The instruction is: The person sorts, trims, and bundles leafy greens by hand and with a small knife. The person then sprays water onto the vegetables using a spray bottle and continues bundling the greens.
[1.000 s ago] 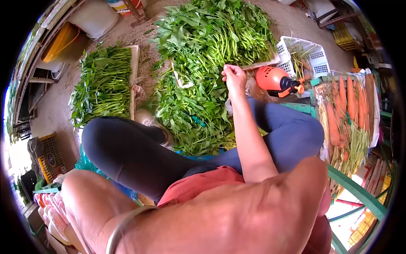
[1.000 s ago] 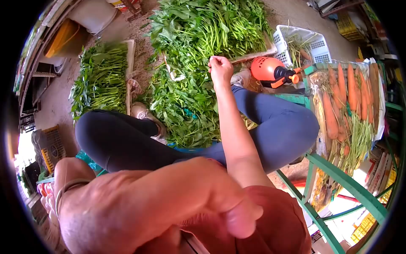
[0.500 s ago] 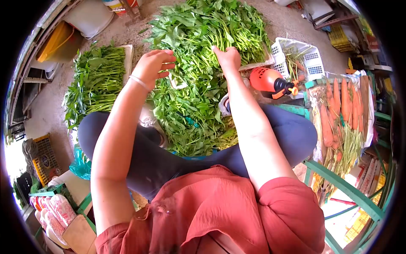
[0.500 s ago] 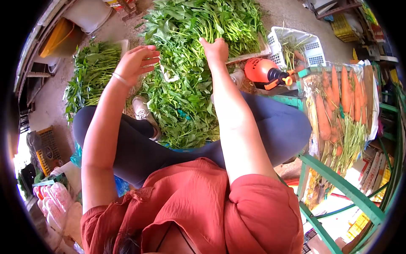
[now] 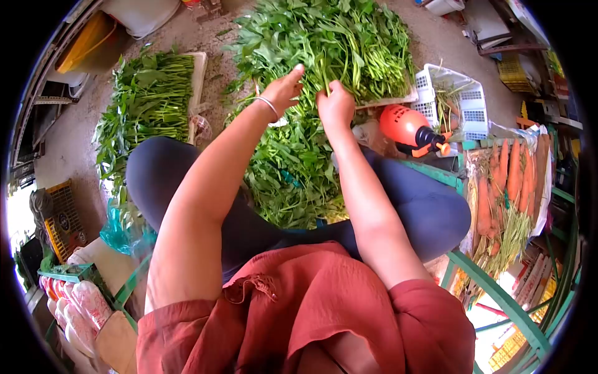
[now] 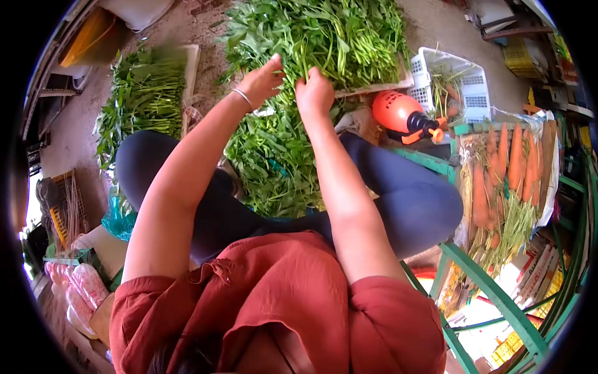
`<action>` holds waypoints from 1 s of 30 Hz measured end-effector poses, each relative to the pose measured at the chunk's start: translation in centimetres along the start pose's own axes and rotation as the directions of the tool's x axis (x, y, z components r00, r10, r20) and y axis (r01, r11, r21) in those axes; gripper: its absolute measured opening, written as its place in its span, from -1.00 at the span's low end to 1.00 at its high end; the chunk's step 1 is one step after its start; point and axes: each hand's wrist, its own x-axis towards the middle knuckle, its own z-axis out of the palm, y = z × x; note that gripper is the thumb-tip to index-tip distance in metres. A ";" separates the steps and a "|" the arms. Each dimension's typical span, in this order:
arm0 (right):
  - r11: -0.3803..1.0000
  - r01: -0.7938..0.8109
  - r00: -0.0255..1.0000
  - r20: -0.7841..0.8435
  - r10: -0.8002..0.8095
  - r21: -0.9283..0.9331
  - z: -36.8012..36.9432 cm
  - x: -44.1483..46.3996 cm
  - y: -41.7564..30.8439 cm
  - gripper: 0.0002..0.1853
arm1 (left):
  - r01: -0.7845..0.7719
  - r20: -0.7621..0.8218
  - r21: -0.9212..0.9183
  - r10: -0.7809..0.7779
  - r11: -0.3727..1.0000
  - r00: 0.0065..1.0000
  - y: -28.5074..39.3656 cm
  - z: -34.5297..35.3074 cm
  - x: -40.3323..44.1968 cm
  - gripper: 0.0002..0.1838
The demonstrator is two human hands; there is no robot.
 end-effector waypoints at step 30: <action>0.968 0.143 0.975 0.136 -0.173 0.206 1.8 0.1 0.4 -0.77 | -0.023 -0.019 -0.225 0.019 0.974 1.000 -1.5 -0.9 4.3 -0.58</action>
